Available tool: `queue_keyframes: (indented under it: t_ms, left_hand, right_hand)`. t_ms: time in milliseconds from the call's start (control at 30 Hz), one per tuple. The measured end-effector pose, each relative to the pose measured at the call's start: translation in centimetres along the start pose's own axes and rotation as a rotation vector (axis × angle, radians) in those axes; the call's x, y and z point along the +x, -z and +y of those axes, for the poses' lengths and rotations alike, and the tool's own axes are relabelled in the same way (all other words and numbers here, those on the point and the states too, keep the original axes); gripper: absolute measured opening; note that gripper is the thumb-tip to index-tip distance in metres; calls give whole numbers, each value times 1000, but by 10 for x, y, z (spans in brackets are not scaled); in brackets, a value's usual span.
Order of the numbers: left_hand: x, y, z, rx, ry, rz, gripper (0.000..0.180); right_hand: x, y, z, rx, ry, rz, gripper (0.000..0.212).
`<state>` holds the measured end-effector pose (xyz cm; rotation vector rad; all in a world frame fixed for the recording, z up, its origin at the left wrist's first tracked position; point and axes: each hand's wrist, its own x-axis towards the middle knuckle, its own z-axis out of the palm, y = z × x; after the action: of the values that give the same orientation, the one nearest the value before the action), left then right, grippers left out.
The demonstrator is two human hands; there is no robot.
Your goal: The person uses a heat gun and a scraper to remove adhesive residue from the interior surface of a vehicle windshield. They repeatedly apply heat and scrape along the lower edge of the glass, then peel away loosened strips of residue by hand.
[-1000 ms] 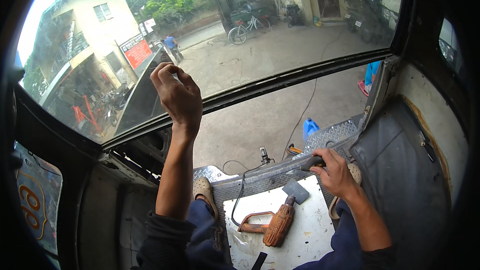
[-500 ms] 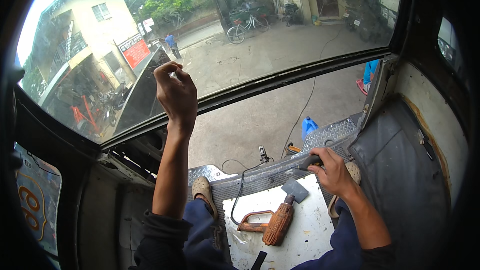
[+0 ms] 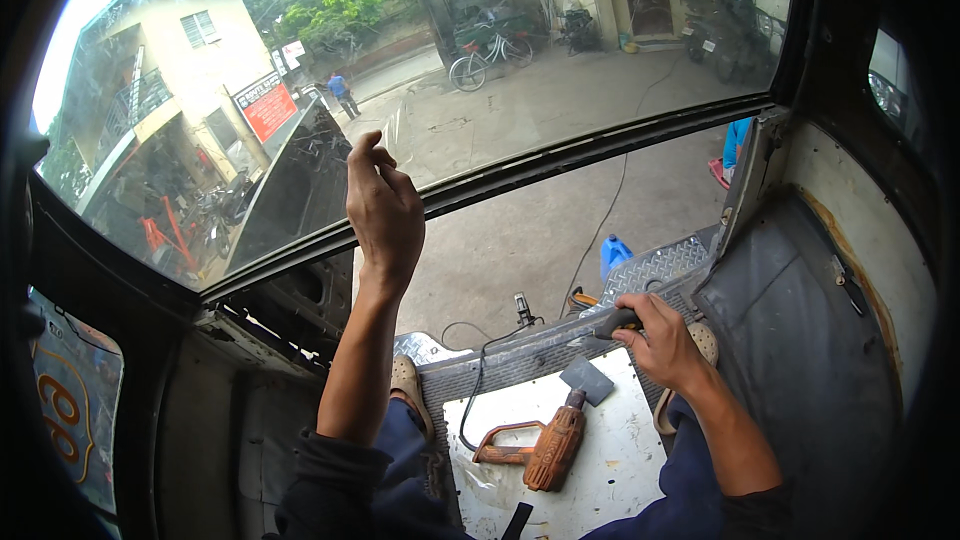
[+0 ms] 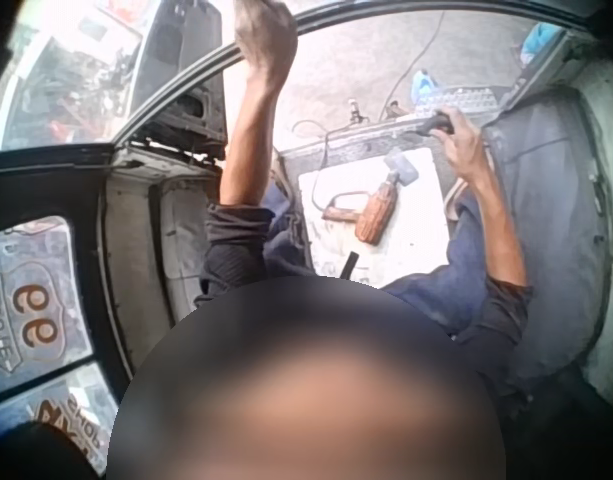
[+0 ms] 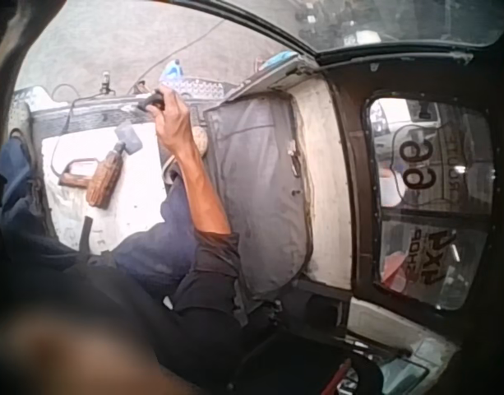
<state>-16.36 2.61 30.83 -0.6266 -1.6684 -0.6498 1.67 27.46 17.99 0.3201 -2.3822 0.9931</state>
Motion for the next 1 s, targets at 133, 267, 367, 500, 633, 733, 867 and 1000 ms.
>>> queue_keyframes:
  t_ms: [133,267,367,500,633,733,867,1000]
  left_hand:
    - [-6,1,5,136,-12,-149,50]
    - [-16,-1,7,121,37,-201,47]
    - [-23,0,4,148,-41,-207,42]
    - [-32,0,2,94,-41,-217,41]
    - [-42,5,1,1,41,-268,44]
    - [-48,9,-1,-64,102,-324,46]
    - [-54,14,-5,-136,170,-413,46]
    - [-60,17,-12,-245,209,-472,46]
  right_hand:
    - [0,0,0,3,-2,-2,37]
    - [0,0,1,-7,8,0,37]
    - [0,-1,1,-2,4,-11,38]
    - [0,-2,0,-4,5,-17,38]
    - [0,-3,0,-12,10,-15,37]
    - [0,-4,0,-8,5,-20,37]
    - [0,-5,0,-11,4,-25,37]
    - [1,-6,-1,-10,-8,-33,36]
